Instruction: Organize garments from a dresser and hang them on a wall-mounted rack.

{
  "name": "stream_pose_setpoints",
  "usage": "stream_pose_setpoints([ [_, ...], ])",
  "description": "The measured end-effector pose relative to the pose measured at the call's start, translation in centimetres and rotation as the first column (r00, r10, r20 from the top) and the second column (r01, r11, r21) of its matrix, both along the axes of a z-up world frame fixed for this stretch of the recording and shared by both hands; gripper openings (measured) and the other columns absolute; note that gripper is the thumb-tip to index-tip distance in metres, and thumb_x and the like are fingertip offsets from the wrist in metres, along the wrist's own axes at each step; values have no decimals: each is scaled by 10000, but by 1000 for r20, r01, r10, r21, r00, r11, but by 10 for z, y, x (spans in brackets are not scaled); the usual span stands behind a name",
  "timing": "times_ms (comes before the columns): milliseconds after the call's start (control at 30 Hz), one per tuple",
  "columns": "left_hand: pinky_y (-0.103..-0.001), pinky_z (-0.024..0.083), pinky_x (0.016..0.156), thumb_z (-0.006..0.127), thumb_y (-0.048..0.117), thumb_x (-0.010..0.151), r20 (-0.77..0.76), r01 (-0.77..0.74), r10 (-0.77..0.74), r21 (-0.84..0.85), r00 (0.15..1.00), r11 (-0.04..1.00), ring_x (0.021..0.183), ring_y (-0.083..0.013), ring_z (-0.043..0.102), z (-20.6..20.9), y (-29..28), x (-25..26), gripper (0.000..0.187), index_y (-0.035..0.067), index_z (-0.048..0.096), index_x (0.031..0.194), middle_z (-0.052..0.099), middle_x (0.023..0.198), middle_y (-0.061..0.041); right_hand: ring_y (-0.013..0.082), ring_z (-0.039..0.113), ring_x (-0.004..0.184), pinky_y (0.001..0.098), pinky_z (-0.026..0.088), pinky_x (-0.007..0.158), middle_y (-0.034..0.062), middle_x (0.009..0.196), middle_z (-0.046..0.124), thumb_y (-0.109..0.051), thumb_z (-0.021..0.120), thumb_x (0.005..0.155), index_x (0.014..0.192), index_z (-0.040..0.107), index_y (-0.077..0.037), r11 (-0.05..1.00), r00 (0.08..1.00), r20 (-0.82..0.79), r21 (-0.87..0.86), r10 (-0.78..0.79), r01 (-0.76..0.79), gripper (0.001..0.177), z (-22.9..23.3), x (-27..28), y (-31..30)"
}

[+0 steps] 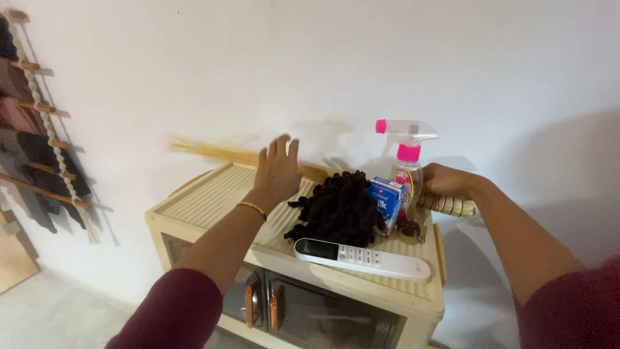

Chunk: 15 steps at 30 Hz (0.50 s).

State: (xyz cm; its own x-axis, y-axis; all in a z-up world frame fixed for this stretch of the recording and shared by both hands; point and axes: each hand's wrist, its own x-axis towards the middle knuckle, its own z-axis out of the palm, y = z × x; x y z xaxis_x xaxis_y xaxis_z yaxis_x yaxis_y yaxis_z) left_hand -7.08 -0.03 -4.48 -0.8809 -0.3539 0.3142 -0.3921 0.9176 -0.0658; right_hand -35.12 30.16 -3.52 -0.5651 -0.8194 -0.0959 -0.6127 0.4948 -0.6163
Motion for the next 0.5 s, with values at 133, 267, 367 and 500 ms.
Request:
stream_pose_setpoints([
  [133, -638, 218, 1164, 576, 422, 900, -213, 91, -154, -277, 965, 956, 1545, -362, 251, 7, -10, -3, 747, 126, 342, 1545, 344, 1637, -161, 260, 704, 1086, 395, 525, 1008, 210, 1180, 759, -55, 644, 848, 1225, 696, 23, 997, 996, -70, 44, -59, 63, 389, 2, 1, -4],
  [267, -544, 260, 1312, 375, 563, 1112, 399, -42, 60, -52, 915, 998, 1412, -287, 581, 7, 2, 3, 586, 140, 627, 1429, 665, 1463, -109, 277, 717, 993, 415, 557, 939, 221, 1098, 771, -138, 666, 892, 1174, 704, 31, 997, 992, -104, 28, -68, 71, 331, 3, 20, -8],
  [367, -582, 338, 1223, 495, 515, 1098, 214, 29, 0, -132, 977, 991, 1557, -297, 360, -11, -14, -5, 569, 95, 496, 1482, 315, 1707, -113, 254, 700, 944, 403, 562, 894, 203, 1035, 783, -210, 689, 905, 1112, 731, 44, 999, 994, -109, -48, -24, 19, 330, 1, 27, -6],
  [500, -631, 282, 1214, 551, 391, 1030, 427, -133, 105, 37, 898, 990, 1573, -235, 228, -9, -10, 1, 707, 155, 227, 1613, 71, 1743, -3, 244, 709, 918, 396, 567, 873, 190, 1004, 795, -170, 690, 868, 1089, 750, 41, 997, 993, -117, -73, 9, -18, 312, -9, 11, -1],
])
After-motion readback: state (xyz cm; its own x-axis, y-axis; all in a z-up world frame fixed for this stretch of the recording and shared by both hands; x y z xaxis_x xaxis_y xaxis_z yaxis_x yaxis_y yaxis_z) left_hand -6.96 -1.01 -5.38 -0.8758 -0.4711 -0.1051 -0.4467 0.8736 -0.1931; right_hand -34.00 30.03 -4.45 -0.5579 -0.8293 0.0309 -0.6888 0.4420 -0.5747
